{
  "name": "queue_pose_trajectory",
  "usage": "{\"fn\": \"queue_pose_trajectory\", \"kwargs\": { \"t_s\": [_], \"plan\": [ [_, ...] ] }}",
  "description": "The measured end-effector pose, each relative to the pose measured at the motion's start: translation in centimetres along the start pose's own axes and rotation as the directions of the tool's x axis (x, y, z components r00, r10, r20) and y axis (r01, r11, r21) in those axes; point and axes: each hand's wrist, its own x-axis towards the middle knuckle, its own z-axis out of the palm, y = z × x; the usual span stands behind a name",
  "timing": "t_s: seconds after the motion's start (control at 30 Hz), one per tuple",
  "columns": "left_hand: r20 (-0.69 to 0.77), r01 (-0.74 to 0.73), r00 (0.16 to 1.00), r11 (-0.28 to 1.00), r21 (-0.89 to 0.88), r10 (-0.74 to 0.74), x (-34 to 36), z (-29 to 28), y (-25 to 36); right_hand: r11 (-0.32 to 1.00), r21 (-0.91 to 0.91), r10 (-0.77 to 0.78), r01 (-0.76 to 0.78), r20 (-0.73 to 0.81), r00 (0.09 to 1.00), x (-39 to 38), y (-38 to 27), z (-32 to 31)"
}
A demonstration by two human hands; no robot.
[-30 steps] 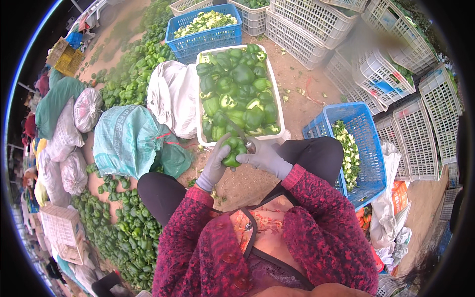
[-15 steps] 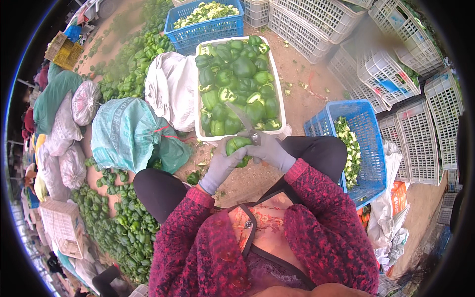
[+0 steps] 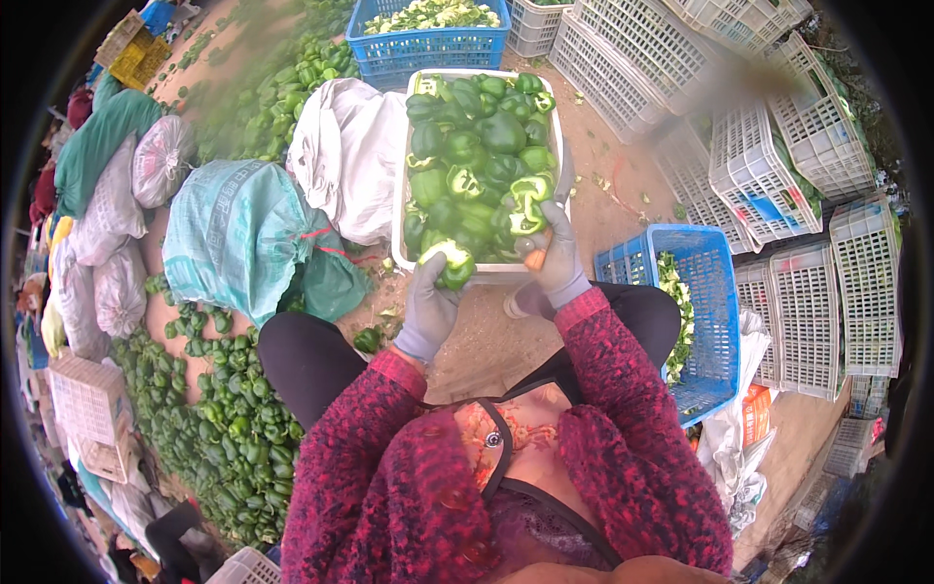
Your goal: The person cuts green bell peppers with a knife, removing the core and placing the pieces into a white container. The person repeatedly picks peppers from a nearby pile, cuts them, and deposits the cut pieces into the container.
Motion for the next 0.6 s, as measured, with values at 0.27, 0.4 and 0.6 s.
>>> {"fn": "queue_pose_trajectory", "kwargs": {
  "t_s": [0.27, 0.4, 0.6],
  "plan": [
    [-0.062, -0.169, 0.985, 0.978, -0.120, 0.163, 1.1, -0.8, 1.6, -0.214, -0.962, -0.076, -0.168, -0.155, 0.985, 8.0, 3.2, 2.4],
    [-0.066, -0.199, 0.980, 0.949, -0.243, 0.188, 0.9, -1.0, 2.3, -0.053, -0.983, -0.095, -0.176, -0.170, 0.981, 6.3, 1.9, 4.4],
    [0.046, -0.062, 0.995, 0.902, -0.426, 0.090, 0.7, -1.0, 0.7, 0.626, -0.779, 0.026, 0.039, 0.071, 0.997, -2.9, 2.1, 7.1]
  ]
}}
